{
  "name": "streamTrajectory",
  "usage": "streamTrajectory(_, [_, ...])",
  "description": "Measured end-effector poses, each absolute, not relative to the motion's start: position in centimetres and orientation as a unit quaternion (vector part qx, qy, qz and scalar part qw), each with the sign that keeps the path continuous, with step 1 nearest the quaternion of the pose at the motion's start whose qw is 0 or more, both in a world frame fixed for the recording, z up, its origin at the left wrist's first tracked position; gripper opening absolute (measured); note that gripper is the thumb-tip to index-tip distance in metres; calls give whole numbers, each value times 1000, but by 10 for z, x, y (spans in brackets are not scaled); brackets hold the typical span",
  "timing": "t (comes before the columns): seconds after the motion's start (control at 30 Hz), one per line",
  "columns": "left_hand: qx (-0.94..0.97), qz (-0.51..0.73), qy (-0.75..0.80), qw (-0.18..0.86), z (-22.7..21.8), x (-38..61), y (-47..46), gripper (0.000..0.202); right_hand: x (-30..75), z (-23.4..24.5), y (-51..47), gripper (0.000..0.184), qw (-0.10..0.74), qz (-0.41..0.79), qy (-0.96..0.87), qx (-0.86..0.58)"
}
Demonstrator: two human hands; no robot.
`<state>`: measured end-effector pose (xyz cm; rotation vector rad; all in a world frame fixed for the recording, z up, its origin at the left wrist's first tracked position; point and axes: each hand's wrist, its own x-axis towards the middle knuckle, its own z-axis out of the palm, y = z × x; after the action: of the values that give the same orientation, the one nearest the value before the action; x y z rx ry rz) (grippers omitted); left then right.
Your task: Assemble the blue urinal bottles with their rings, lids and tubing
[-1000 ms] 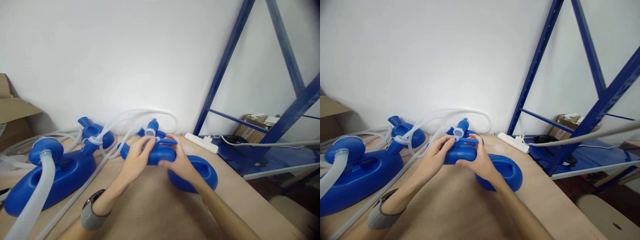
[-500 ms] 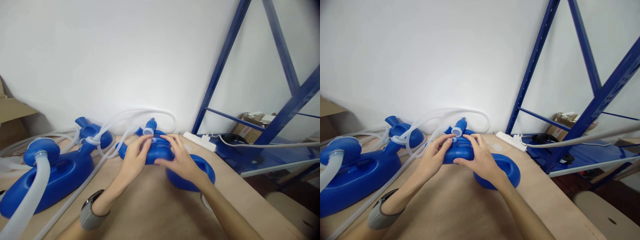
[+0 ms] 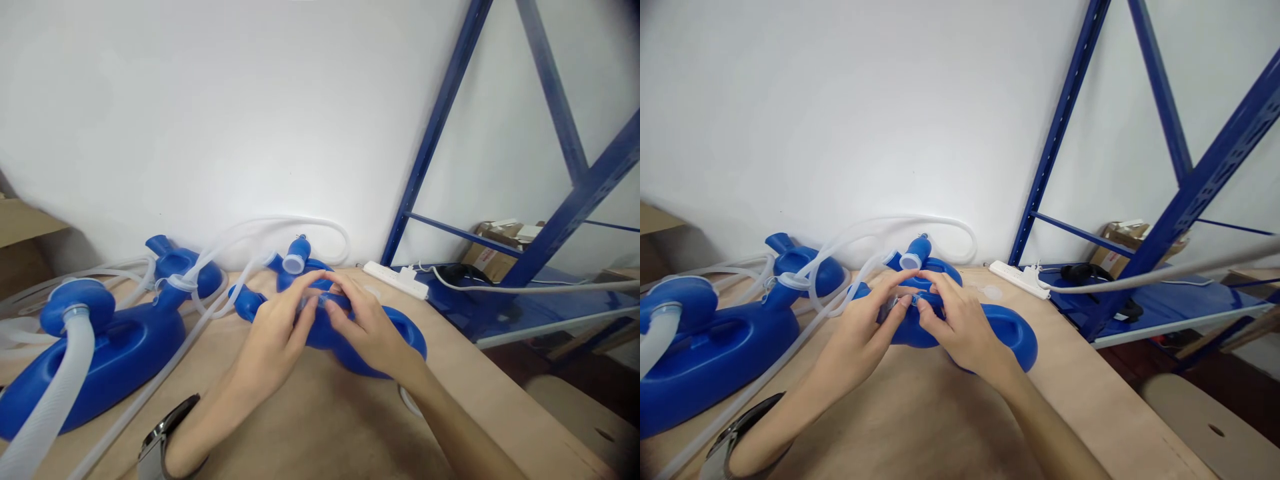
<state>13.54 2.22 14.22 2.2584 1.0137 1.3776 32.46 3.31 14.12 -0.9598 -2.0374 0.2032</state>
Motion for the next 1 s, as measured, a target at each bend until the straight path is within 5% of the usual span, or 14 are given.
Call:
streamTrajectory(0.23, [802,466,354,120,138,137,22,37,320,138,30,31,374,-11,-841,-390])
streamTrajectory(0.6, [788,468,381,124,148,135,20,13,322,142,31,31,437,-123,-827,-332])
streamTrajectory(1.0, [803,458,375,72,141,136,19,14,325,139,31,32,471,-137,-825,-280])
